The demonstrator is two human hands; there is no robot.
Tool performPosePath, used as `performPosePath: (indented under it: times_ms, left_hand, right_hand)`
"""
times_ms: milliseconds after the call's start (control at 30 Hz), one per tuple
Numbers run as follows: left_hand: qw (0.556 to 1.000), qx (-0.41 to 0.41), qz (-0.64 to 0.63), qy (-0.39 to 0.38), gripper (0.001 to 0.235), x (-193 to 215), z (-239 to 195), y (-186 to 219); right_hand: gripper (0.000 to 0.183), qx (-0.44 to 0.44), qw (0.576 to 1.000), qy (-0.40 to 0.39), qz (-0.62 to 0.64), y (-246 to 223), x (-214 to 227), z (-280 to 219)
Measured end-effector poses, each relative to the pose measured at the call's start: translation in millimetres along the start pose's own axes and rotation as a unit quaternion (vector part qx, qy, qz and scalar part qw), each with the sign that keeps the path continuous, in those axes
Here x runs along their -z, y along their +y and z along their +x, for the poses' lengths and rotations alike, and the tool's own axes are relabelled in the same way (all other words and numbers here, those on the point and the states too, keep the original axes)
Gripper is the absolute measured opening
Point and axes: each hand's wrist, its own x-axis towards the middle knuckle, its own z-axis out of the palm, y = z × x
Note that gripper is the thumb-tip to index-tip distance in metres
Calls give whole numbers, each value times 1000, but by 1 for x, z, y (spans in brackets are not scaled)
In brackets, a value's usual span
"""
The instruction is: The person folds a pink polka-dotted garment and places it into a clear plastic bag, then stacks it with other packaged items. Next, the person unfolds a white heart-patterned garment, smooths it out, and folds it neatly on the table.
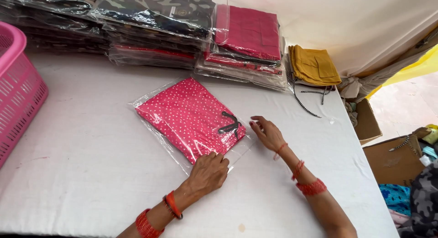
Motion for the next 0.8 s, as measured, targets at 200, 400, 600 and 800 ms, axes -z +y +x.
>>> performPosePath:
  times_ms: [200,400,600,800]
  left_hand:
    - [970,129,12,204,18,45,-61,6]
    - [918,375,-126,-26,50,38,-90,-20]
    - [685,480,-541,-87,22,31,-69,-47]
    - [642,458,-613,-49,12,16,-88,-59]
  right_hand:
    - [42,-125,977,-148,89,36,-19,31]
    - [31,-112,956,-209,170,55,-24,37]
    - [23,-150,945,-194,216,55,-14,23]
    - [20,-155,921,-200,296,71,-10,-13]
